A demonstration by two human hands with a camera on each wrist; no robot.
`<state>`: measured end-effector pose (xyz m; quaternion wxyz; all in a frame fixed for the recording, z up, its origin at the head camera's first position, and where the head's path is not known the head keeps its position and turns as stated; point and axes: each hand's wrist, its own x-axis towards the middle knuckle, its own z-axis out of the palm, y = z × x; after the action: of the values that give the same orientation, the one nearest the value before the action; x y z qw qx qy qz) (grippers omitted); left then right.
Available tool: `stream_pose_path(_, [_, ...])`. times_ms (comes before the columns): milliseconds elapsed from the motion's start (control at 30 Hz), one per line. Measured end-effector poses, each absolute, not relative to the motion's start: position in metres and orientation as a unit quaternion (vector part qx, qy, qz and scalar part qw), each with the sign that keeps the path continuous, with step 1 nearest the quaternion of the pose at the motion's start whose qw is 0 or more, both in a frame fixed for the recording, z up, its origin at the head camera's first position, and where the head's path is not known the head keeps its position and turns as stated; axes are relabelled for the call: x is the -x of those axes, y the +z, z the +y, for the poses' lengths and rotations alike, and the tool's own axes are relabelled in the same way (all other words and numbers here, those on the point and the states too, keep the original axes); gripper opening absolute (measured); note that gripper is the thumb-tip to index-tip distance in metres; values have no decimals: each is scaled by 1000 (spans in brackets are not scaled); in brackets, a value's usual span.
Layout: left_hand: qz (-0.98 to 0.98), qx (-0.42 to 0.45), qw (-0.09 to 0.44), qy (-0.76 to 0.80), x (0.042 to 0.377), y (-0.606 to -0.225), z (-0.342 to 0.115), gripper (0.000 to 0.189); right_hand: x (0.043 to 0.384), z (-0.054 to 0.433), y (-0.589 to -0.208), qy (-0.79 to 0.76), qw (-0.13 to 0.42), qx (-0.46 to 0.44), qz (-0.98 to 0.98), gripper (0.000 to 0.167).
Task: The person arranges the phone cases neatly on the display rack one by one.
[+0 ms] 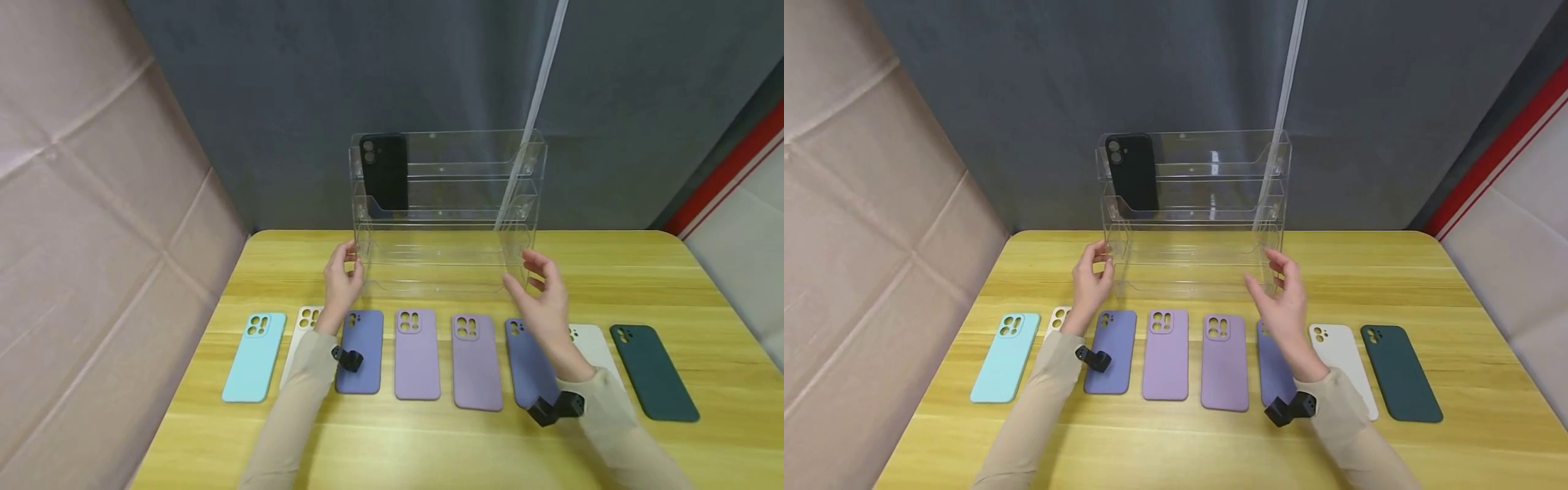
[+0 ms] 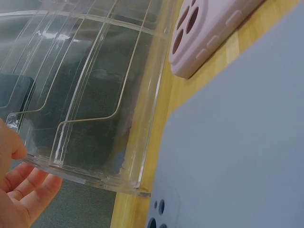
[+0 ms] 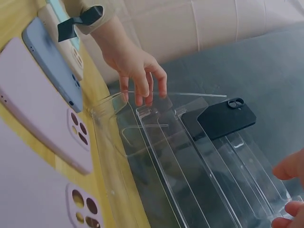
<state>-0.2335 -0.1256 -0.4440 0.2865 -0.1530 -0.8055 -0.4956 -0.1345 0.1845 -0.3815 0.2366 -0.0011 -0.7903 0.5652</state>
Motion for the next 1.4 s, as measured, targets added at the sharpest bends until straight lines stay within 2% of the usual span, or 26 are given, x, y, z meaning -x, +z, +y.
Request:
stream_pose_path(533, [-799, 153, 288, -506, 232, -443, -126, 32, 103, 246, -408, 531, 207, 115, -814, 43])
stream_pose_path(800, [-800, 153, 289, -502, 232, -444, -126, 33, 109, 312, -480, 461, 214, 184, -841, 50])
stream_pose_path(900, [-800, 153, 289, -502, 232, -444, -125, 33, 107, 328, -491, 441, 205, 217, -846, 53])
stream_pose_path(1000, [-800, 154, 289, -503, 232, -443, -125, 32, 102, 334, -489, 428, 197, 242, -848, 55])
stream_pose_path(1233, [-799, 152, 287, -506, 232, -443, -125, 32, 87, 320, -454, 431, 179, 266, -843, 57])
stream_pose_path(1400, [-798, 151, 286, -508, 232, -443, -125, 32, 84, 330, -457, 402, 187, 250, -861, 55])
